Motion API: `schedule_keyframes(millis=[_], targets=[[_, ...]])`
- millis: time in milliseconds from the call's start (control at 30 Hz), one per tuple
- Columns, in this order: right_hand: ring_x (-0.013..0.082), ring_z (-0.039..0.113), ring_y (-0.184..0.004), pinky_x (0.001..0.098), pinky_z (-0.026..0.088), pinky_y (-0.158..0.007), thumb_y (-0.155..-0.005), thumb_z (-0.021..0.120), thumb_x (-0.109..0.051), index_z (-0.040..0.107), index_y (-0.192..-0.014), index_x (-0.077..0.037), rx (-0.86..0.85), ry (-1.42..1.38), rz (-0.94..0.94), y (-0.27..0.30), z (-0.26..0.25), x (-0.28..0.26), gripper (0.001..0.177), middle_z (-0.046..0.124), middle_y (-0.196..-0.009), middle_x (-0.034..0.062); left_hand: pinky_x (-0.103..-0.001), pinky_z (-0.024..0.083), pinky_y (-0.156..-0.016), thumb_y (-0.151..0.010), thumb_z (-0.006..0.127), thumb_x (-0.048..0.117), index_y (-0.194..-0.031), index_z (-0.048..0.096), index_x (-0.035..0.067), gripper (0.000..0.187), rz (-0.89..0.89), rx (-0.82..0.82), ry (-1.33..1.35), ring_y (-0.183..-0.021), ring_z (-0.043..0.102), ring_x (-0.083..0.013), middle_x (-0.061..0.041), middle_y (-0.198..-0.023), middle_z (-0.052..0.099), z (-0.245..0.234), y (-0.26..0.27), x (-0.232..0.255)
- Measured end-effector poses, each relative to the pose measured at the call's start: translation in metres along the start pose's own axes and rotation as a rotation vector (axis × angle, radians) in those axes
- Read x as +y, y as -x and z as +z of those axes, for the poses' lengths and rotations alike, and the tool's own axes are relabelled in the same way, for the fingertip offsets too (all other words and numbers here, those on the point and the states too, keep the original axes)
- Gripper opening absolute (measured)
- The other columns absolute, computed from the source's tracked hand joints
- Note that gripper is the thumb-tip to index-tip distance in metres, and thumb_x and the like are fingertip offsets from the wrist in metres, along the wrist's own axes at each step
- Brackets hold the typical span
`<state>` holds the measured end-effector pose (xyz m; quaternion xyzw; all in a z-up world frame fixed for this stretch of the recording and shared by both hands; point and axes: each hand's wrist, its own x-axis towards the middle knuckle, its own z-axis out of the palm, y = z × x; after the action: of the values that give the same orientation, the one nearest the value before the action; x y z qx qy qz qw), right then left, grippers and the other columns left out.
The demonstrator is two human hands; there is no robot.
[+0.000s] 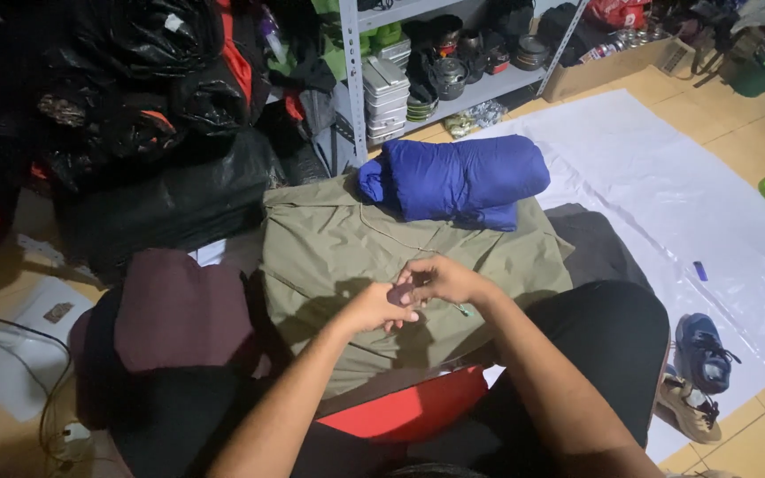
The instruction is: The person folds a maroon garment and secures it with a rubber band, then unfolds and refolds a blue sleeping bag on top of a green fabric surface. The person handles the items by hand without using any tools.
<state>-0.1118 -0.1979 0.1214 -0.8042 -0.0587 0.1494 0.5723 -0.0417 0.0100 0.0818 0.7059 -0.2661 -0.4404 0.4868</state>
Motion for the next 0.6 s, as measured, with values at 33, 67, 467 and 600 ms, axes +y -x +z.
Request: schedule_keyframes(millis=[33, 67, 467, 600], targets=[[0.0170, 0.068, -0.073, 0.0313, 0.060, -0.065, -0.082, 0.087, -0.010, 0.074, -0.106, -0.007, -0.004, -0.011, 0.007, 0.000, -0.003, 0.005, 0.028, 0.072, -0.085, 0.0069, -0.025, 0.048, -0.044, -0.071, 0.086, 0.019, -0.077, 0.069, 0.004, 0.023, -0.012, -0.004, 0.005, -0.042, 0.062, -0.0133, -0.010, -0.059, 0.069, 0.002, -0.001, 0.001], [0.0188, 0.068, -0.079, 0.0345, 0.059, -0.070, -0.084, 0.084, -0.010, 0.074, -0.110, -0.008, -0.017, 0.020, -0.029, -0.001, -0.006, 0.011, 0.028, 0.072, -0.090, 0.0070, -0.026, 0.049, -0.047, -0.071, 0.086, 0.019, -0.080, 0.069, 0.005, 0.023, 0.005, -0.013, -0.020, -0.044, 0.063, -0.0139, -0.010, -0.062, 0.070, 0.003, -0.002, 0.002], [0.0197, 0.067, -0.079, 0.0350, 0.063, -0.064, -0.078, 0.085, 0.003, 0.077, -0.102, -0.001, 0.221, -0.103, -0.121, 0.015, -0.051, 0.019, 0.025, 0.070, -0.089, 0.0116, -0.026, 0.053, -0.050, -0.083, 0.081, 0.010, -0.104, 0.070, 0.002, 0.024, -0.054, -0.192, -0.063, -0.051, 0.067, -0.0182, -0.016, -0.076, 0.076, -0.015, 0.011, 0.001], [0.0202, 0.065, -0.077, 0.0353, 0.064, -0.062, -0.074, 0.086, 0.010, 0.073, -0.096, 0.008, 0.365, -0.162, -0.161, 0.034, -0.081, 0.004, 0.026, 0.064, -0.085, 0.0153, -0.055, 0.054, -0.098, -0.076, 0.092, 0.025, -0.130, 0.054, -0.005, 0.073, 0.065, -0.095, -0.119, -0.114, 0.067, -0.0482, -0.033, -0.122, 0.069, -0.029, 0.015, -0.002]])
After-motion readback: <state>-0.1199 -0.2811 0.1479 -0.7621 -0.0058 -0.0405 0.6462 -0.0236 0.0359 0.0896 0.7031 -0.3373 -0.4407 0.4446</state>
